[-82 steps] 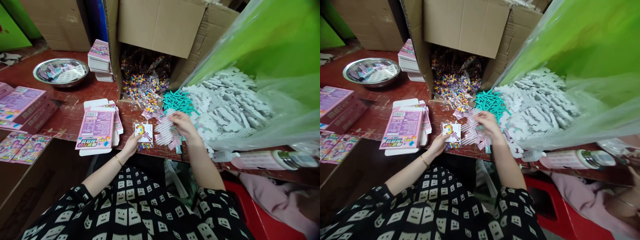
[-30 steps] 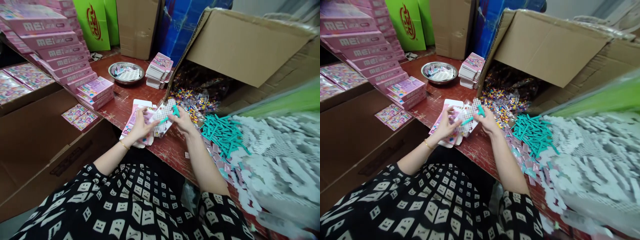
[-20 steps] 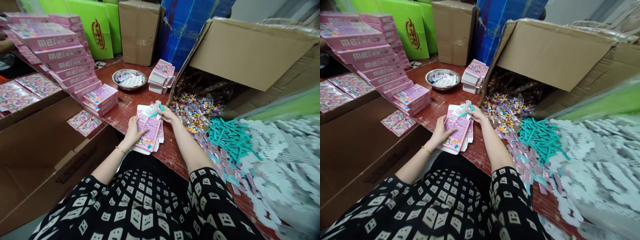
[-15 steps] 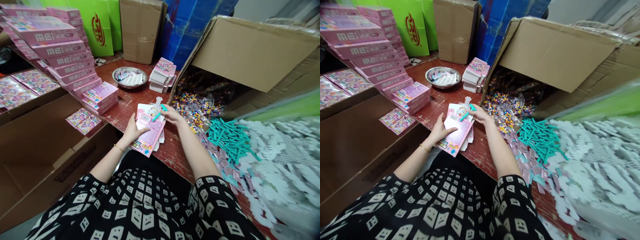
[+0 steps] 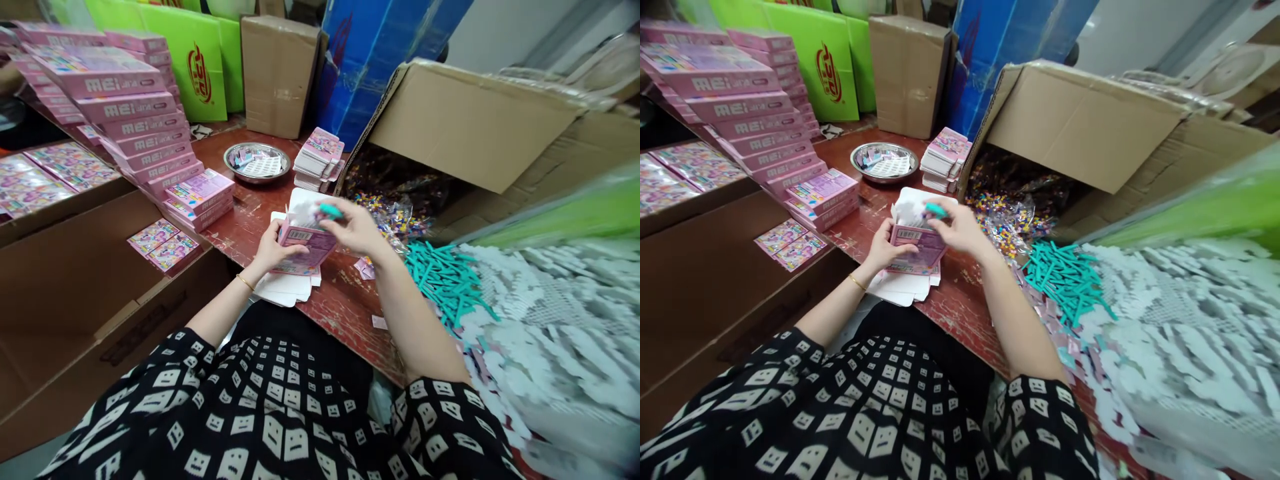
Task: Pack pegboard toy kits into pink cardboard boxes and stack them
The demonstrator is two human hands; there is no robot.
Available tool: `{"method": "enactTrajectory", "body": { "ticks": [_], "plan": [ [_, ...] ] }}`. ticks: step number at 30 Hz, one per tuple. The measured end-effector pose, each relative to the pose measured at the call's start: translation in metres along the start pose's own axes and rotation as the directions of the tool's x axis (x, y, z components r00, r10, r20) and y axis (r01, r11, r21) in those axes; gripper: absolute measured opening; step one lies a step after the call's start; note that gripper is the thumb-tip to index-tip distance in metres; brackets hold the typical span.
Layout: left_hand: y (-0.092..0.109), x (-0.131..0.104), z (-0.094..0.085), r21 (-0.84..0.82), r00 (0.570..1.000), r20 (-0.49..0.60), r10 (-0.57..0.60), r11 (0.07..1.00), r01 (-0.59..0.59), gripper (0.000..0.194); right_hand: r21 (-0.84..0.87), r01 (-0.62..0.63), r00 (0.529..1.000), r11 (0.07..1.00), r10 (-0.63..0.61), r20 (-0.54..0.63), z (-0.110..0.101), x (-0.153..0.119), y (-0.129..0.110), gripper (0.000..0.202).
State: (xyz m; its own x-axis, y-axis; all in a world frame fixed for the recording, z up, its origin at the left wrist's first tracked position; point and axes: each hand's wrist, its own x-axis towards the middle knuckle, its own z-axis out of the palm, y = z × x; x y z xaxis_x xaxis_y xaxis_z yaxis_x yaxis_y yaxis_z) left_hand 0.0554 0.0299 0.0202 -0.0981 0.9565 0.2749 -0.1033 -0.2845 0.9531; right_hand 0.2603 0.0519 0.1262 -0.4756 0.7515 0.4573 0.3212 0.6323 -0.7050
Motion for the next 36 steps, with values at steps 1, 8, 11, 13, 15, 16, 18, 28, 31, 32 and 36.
{"method": "enactTrajectory", "body": {
  "ticks": [1,8,11,13,15,16,18,28,31,32,36],
  "plan": [
    [-0.006,0.0,0.0,-0.007,1.0,-0.016,-0.016,1.0,0.016,0.061,-0.054,0.038,0.996,0.998,-0.034,0.078,0.006,-0.001,0.0,0.025],
    [-0.015,-0.008,-0.011,0.016,0.985,-0.149,0.092,0.996,-0.091,0.083,-0.524,0.19,0.982,0.83,-0.156,0.11,0.006,-0.009,0.009,0.03],
    [-0.008,-0.007,-0.014,0.071,0.952,-0.216,0.218,0.976,-0.207,0.101,-0.398,0.116,0.978,0.91,-0.175,-0.114,0.012,-0.022,0.027,0.047],
    [-0.003,-0.002,-0.017,0.125,0.956,-0.123,0.268,0.959,-0.253,0.094,-0.185,0.049,0.96,0.982,-0.097,-0.262,0.022,-0.032,0.043,0.06],
    [0.002,0.006,-0.023,0.201,0.945,0.042,0.325,0.923,-0.327,0.07,0.012,-0.008,0.958,1.0,0.011,-0.286,0.035,-0.041,0.057,0.06],
    [0.004,0.009,-0.026,0.243,0.927,0.126,0.353,0.895,-0.374,0.056,0.062,-0.029,0.959,0.998,0.045,-0.281,0.041,-0.044,0.062,0.054],
    [0.007,0.016,-0.033,0.319,0.878,0.256,0.405,0.822,-0.472,0.038,0.051,-0.025,0.949,0.998,0.04,-0.311,0.052,-0.048,0.067,0.042],
    [0.007,0.008,-0.046,0.213,0.645,0.36,0.674,0.613,-0.761,0.036,-0.184,0.351,0.782,0.918,-0.395,-0.482,0.064,-0.049,0.056,0.054],
    [0.012,0.01,-0.049,0.222,0.627,0.431,0.649,0.597,-0.771,0.046,-0.274,0.344,0.872,0.898,-0.414,-0.262,0.052,-0.048,0.052,0.04],
    [0.016,0.012,-0.05,0.251,0.627,0.459,0.629,0.585,-0.771,0.045,-0.279,0.335,0.896,0.9,-0.396,-0.203,0.048,-0.046,0.049,0.033],
    [0.034,0.014,-0.05,0.308,0.645,0.497,0.58,0.577,-0.756,0.033,-0.149,0.212,0.97,0.966,-0.226,-0.09,0.037,-0.041,0.032,0.031]
  ]
}}
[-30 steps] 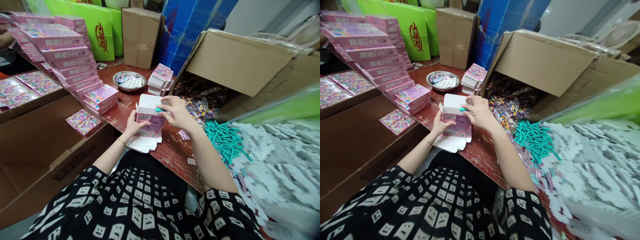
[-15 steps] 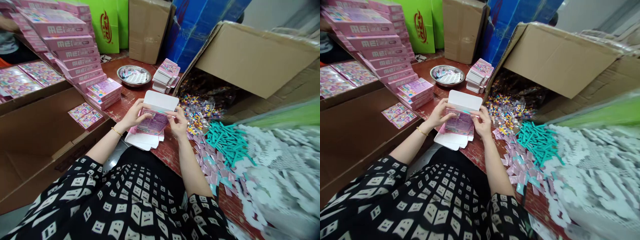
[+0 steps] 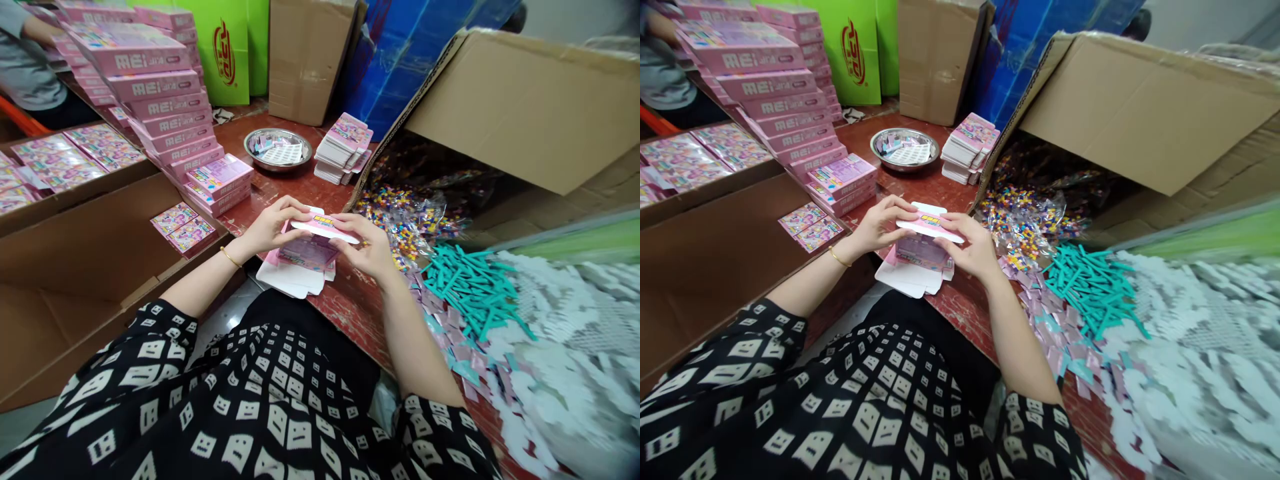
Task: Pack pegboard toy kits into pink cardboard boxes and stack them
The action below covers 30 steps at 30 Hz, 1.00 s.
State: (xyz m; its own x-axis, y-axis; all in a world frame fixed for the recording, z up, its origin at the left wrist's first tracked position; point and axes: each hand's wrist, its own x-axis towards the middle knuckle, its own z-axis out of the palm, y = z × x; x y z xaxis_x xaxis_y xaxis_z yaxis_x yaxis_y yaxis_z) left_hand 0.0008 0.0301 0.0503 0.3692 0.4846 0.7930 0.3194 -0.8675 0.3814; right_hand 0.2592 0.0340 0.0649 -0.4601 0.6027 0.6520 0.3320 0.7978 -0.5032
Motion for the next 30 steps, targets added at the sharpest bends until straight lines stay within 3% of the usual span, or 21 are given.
{"method": "enactTrajectory", "body": {
  "ticks": [6,10,15,18,21,23,25,26,28,30],
  "plan": [
    [0.013,0.005,-0.007,-0.029,0.989,-0.008,-0.151,0.988,0.15,0.026,0.198,-0.198,0.979,0.96,0.184,0.09,0.001,0.014,-0.008,0.042],
    [0.012,0.006,-0.007,-0.048,0.981,-0.017,-0.195,0.98,0.194,0.027,0.232,-0.273,0.951,0.934,0.225,0.213,-0.005,0.02,-0.004,0.043],
    [-0.001,-0.003,0.009,-0.106,0.989,-0.062,-0.136,0.986,0.129,0.024,0.101,-0.089,0.96,0.991,0.058,0.275,-0.007,0.016,0.006,0.04],
    [-0.012,-0.017,0.03,-0.135,0.993,-0.082,-0.083,0.988,0.072,0.025,-0.056,0.052,0.975,0.997,-0.038,0.219,0.0,0.004,0.01,0.043],
    [-0.02,-0.038,0.052,-0.197,0.977,-0.095,-0.191,0.966,0.169,0.074,-0.126,0.079,0.991,0.989,-0.064,0.114,0.007,-0.008,0.013,0.042],
    [-0.022,-0.054,0.063,-0.271,0.929,-0.095,-0.359,0.907,0.323,0.102,-0.098,0.043,0.999,0.994,-0.042,0.011,0.01,-0.015,0.016,0.037],
    [-0.018,-0.07,0.07,-0.362,0.844,-0.078,-0.531,0.803,0.473,0.111,-0.028,-0.046,0.983,0.999,0.04,-0.177,0.014,-0.018,0.02,0.032],
    [-0.015,-0.078,0.072,-0.413,0.791,-0.071,-0.607,0.74,0.531,0.11,0.035,-0.109,0.95,0.993,0.115,-0.289,0.017,-0.019,0.023,0.033],
    [-0.006,-0.089,0.073,-0.534,0.678,-0.037,-0.734,0.588,0.607,0.101,0.218,-0.231,0.834,0.948,0.308,-0.457,0.028,-0.018,0.029,0.039],
    [0.001,-0.093,0.066,-0.622,0.576,0.065,-0.815,0.418,0.662,0.085,0.38,-0.309,0.758,0.872,0.467,-0.455,0.043,-0.016,0.035,0.048]
  ]
}}
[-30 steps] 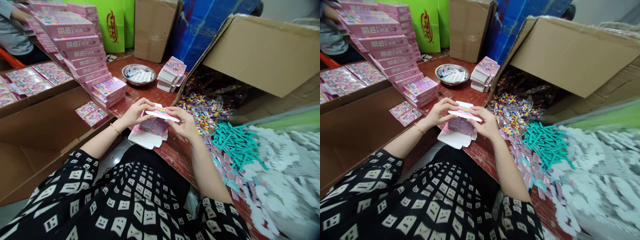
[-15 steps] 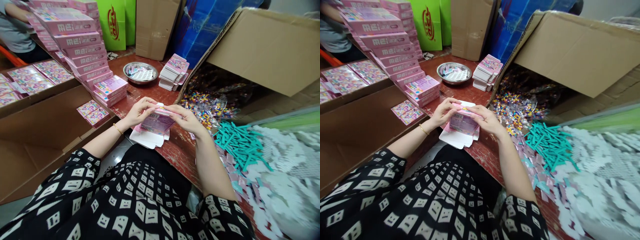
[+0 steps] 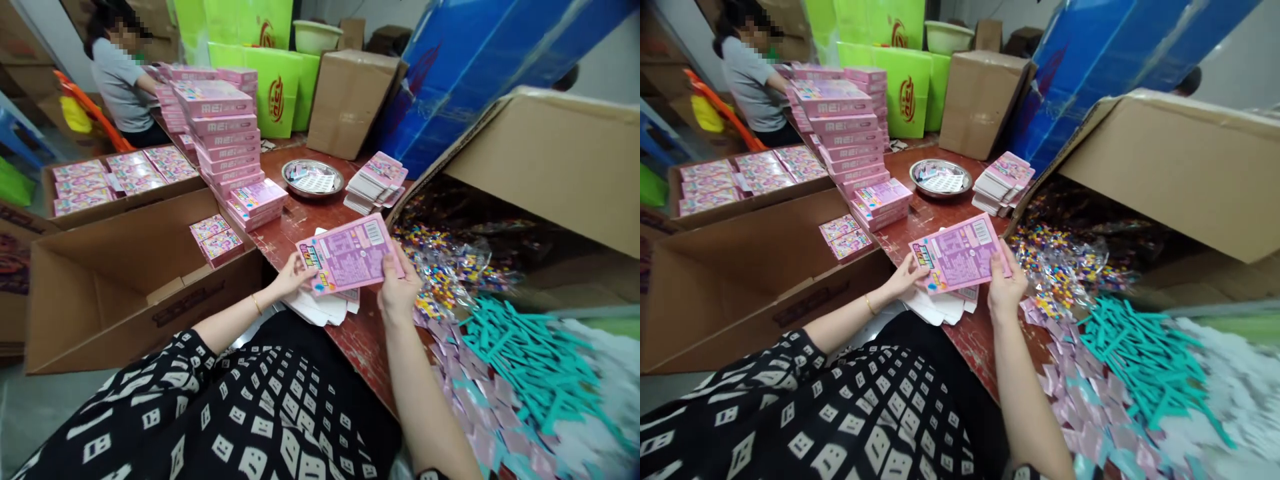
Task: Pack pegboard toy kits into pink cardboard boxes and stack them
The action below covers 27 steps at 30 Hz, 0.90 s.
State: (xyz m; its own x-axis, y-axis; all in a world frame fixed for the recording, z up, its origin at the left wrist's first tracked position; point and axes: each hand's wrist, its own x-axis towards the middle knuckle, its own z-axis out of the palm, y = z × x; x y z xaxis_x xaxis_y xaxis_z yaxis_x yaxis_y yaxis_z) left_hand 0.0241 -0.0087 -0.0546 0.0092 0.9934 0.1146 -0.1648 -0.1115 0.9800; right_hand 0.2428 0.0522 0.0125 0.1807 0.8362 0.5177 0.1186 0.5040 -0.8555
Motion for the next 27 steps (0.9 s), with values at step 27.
{"method": "enactTrajectory", "body": {
  "ticks": [27],
  "plan": [
    [0.102,0.136,-0.174,0.964,0.964,-0.198,0.176,-0.141,0.224,0.068,-0.637,0.217,0.859,0.74,0.165,0.484,0.042,0.007,0.118,0.039]
  ]
}}
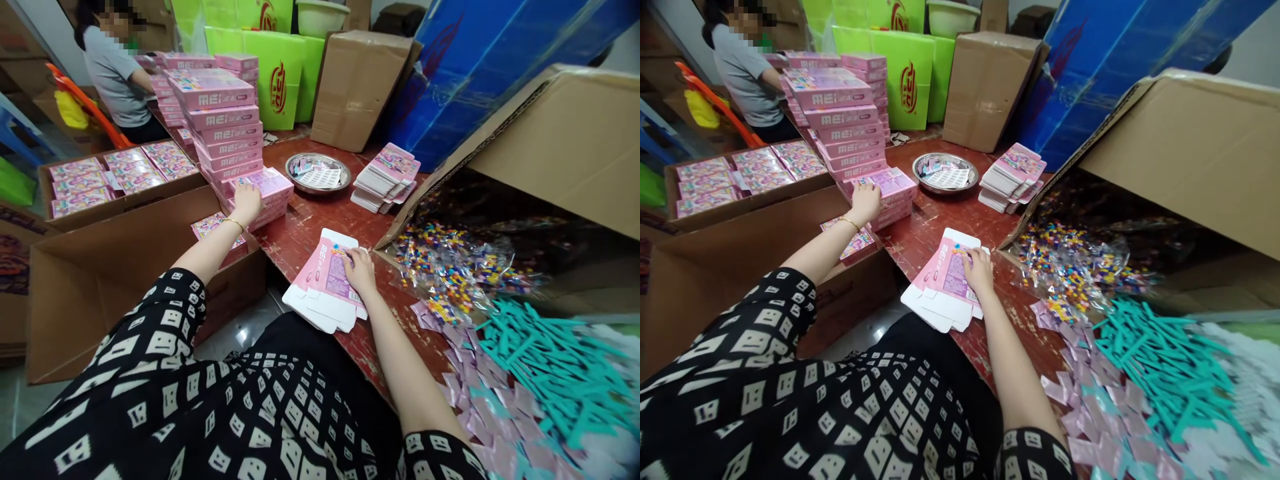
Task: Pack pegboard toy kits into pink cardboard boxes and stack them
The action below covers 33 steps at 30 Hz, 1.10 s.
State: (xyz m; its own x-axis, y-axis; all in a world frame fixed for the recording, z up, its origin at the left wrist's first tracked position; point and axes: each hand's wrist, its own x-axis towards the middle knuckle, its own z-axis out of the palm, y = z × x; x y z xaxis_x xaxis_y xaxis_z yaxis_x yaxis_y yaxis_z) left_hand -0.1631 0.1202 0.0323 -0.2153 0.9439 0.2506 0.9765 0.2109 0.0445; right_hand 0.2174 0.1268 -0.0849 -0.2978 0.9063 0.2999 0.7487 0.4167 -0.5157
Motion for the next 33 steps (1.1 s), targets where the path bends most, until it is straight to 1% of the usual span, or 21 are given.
{"method": "enactTrajectory", "body": {
  "ticks": [1,3,5,8,10,12,13,15,18,21,24,27,28,29,30,31,32,33],
  "plan": [
    [0.003,0.007,-0.002,-0.004,0.999,0.031,0.033,0.999,-0.033,0.065,-0.02,-0.006,1.0,1.0,0.006,-0.006,0.002,-0.002,0.0,0.04],
    [0.009,0.024,-0.003,-0.033,0.987,0.083,0.138,0.99,-0.136,0.065,-0.06,-0.003,1.0,0.998,0.002,-0.015,0.005,-0.005,0.001,0.04],
    [0.018,0.045,-0.003,-0.066,0.967,0.121,0.223,0.974,-0.216,0.071,-0.085,0.006,1.0,0.996,-0.008,-0.02,0.005,-0.007,0.002,0.039],
    [0.032,0.084,-0.001,-0.106,0.944,0.189,0.272,0.961,-0.256,0.078,-0.114,0.02,0.999,0.993,-0.023,-0.027,0.005,-0.007,0.004,0.039],
    [0.042,0.108,0.0,-0.131,0.926,0.246,0.287,0.956,-0.261,0.073,-0.134,0.03,0.999,0.991,-0.034,-0.034,0.005,-0.007,0.007,0.04],
    [0.05,0.125,0.001,-0.138,0.922,0.285,0.263,0.963,-0.232,0.064,-0.142,0.043,0.998,0.989,-0.05,-0.045,0.006,-0.008,0.011,0.041],
    [0.053,0.131,0.002,-0.134,0.923,0.299,0.241,0.969,-0.209,0.061,-0.139,0.051,0.997,0.989,-0.059,-0.052,0.006,-0.008,0.012,0.041],
    [0.057,0.135,0.006,-0.114,0.927,0.319,0.199,0.979,-0.17,0.062,-0.129,0.064,0.995,0.99,-0.072,-0.064,0.007,-0.009,0.015,0.042],
    [0.056,0.128,0.01,-0.076,0.919,0.359,0.161,0.987,-0.143,0.061,-0.116,0.068,0.995,0.991,-0.077,-0.069,0.009,-0.009,0.016,0.041],
    [0.049,0.119,0.008,-0.058,0.903,0.396,0.164,0.986,-0.154,0.06,-0.12,0.069,0.994,0.99,-0.078,-0.075,0.01,-0.008,0.016,0.04],
    [0.04,0.116,-0.001,-0.082,0.885,0.414,0.213,0.977,-0.196,0.059,-0.119,0.064,0.995,0.991,-0.073,-0.071,0.008,-0.007,0.012,0.041],
    [0.036,0.114,-0.013,-0.105,0.87,0.415,0.267,0.964,-0.246,0.061,-0.126,0.056,0.998,0.99,-0.058,-0.016,0.003,-0.009,0.004,0.042],
    [0.039,0.109,-0.015,-0.114,0.876,0.375,0.305,0.952,-0.283,0.063,-0.13,0.051,0.999,0.99,-0.051,0.005,0.001,-0.009,0.002,0.041],
    [0.044,0.099,-0.015,-0.132,0.882,0.301,0.361,0.932,-0.337,0.066,-0.133,0.044,0.999,0.99,-0.042,0.024,-0.002,-0.008,0.0,0.041],
    [0.051,0.084,-0.014,-0.16,0.882,0.198,0.428,0.902,-0.401,0.068,-0.132,0.038,0.999,0.99,-0.033,0.041,-0.004,-0.005,-0.001,0.04],
    [0.061,0.064,-0.01,-0.197,0.865,0.064,0.498,0.856,-0.478,0.069,-0.127,0.031,0.998,0.991,-0.024,0.056,-0.006,-0.002,-0.001,0.039],
    [0.073,0.037,-0.004,-0.247,0.836,-0.043,0.546,0.805,-0.539,0.07,-0.118,0.024,0.998,0.993,-0.016,0.066,-0.009,0.004,-0.001,0.039],
    [0.086,0.005,0.004,-0.309,0.822,-0.105,0.56,0.767,-0.562,0.067,-0.108,0.02,0.997,0.994,-0.011,0.08,-0.012,0.011,0.0,0.039]
  ]
}}
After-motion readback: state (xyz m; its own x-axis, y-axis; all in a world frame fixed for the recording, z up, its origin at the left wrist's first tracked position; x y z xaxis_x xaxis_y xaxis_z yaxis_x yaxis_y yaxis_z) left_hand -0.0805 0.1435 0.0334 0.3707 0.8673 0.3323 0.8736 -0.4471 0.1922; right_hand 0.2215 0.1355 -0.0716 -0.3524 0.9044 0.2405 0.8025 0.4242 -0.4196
